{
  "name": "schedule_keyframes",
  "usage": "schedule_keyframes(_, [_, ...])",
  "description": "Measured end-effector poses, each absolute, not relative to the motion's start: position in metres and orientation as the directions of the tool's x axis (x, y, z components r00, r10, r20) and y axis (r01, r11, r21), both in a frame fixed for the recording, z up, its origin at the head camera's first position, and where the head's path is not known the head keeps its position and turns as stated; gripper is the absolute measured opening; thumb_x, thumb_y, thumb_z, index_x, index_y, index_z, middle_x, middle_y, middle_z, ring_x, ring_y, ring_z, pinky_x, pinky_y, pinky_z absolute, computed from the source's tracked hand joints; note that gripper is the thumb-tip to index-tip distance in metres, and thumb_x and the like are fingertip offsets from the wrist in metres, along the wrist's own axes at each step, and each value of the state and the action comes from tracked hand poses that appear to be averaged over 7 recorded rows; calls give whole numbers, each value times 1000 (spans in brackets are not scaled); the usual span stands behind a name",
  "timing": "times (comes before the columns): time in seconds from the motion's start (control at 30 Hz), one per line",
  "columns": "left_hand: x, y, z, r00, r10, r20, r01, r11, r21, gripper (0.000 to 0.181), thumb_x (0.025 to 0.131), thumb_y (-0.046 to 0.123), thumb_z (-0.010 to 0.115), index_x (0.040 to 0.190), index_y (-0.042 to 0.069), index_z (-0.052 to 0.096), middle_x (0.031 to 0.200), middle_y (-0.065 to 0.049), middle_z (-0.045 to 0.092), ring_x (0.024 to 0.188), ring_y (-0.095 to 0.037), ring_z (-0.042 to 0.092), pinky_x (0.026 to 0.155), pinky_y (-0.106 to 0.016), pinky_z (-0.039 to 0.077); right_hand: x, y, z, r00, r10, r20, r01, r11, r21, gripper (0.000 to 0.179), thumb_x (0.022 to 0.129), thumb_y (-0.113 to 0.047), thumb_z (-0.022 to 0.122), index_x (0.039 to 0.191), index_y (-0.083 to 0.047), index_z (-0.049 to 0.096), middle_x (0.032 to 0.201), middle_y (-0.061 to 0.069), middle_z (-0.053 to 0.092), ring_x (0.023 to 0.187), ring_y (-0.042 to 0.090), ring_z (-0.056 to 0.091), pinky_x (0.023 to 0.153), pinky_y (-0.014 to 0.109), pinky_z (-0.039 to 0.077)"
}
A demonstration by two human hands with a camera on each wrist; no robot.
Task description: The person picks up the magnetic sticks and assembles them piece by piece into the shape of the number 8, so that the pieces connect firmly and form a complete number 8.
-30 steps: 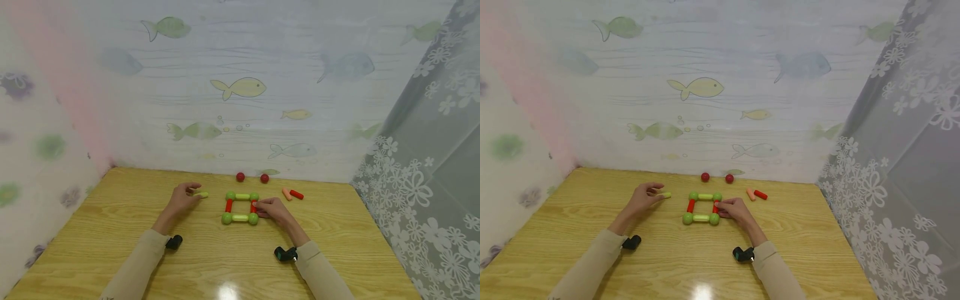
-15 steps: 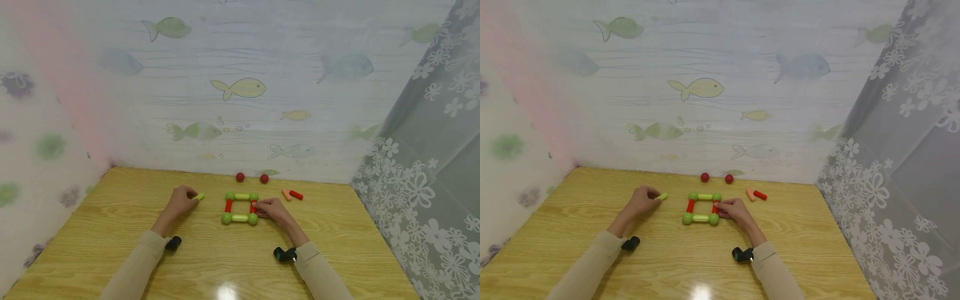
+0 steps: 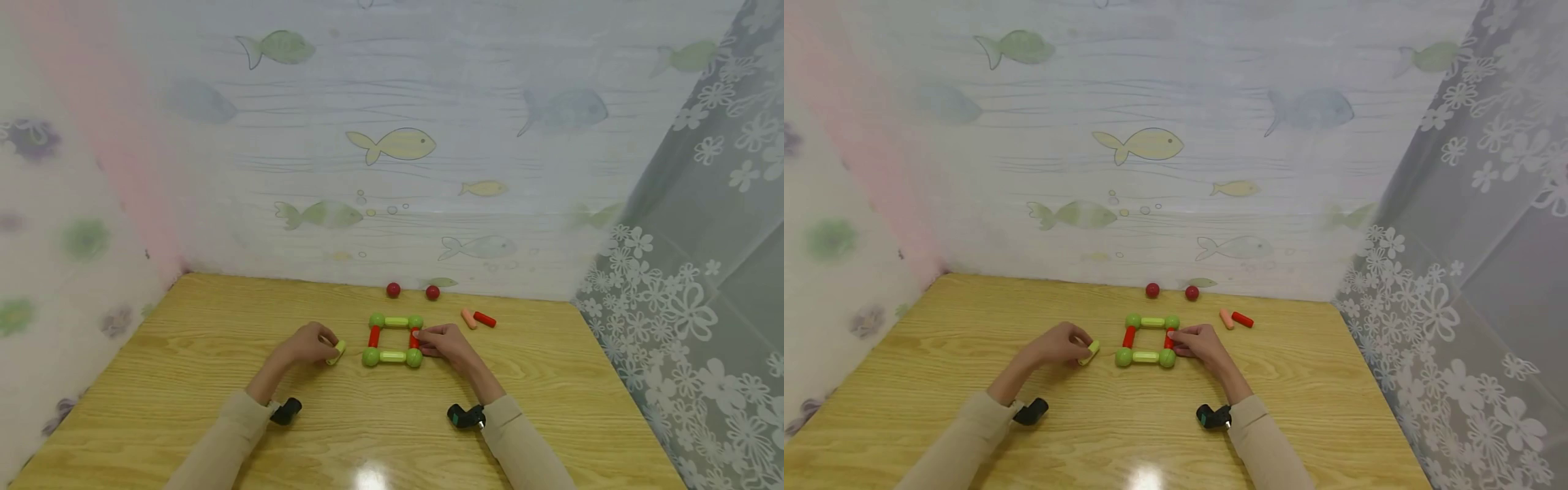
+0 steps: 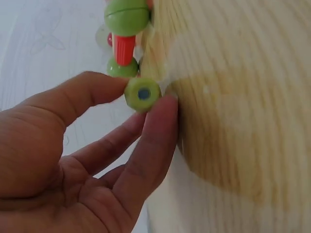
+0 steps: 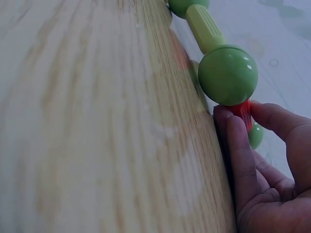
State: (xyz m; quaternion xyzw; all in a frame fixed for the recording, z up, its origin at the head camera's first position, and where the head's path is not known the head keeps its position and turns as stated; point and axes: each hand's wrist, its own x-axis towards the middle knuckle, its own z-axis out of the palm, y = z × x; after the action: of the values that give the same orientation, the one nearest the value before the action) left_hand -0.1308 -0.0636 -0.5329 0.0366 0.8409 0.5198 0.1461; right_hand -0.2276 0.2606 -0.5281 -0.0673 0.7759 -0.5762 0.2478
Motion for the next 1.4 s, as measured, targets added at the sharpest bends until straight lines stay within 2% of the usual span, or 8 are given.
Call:
schedule_keyframes(0.27, [-130,-51,-535,-910,331,-251,-158,281,946,50,95,10,68,132,-20,53,119,-27,64,84,-25,74,79,-38,62,-233,263,-526,-875,-359,-326,210,327,-922,36,98,-12,68,123,13,66,110,15,72,81,9,71,74,22,60])
schedule_keyframes(0.5, [-130,-38,-533,-885,406,-227,-144,225,964,41,95,12,71,123,-15,61,106,-17,69,85,-22,74,80,-37,62,-237,265,-523,-884,-330,-331,226,317,-921,33,97,-12,69,120,11,69,106,14,73,79,10,71,73,23,61])
schedule_keyframes(0.73, [-133,-25,-529,-882,394,-259,-197,193,961,40,94,11,72,123,-14,60,105,-15,69,88,-19,72,80,-35,62,-240,267,-520,-888,-329,-322,217,318,-923,35,97,-13,69,121,12,68,104,12,73,78,8,71,72,22,60])
schedule_keyframes(1.13, [-138,-12,-526,-885,384,-264,-210,176,962,36,96,12,70,118,-15,61,102,-17,70,88,-20,74,80,-33,62,-247,271,-519,-899,-312,-307,214,299,-930,35,98,-14,69,120,13,68,101,11,74,76,8,71,70,22,60])
schedule_keyframes(1.4, [-147,-9,-522,-892,358,-277,-211,213,954,34,95,14,72,116,-12,65,101,-15,70,85,-18,73,77,-32,62,-253,274,-517,-899,-317,-303,214,286,-934,36,99,-15,68,122,13,67,97,9,74,76,7,71,70,22,60])
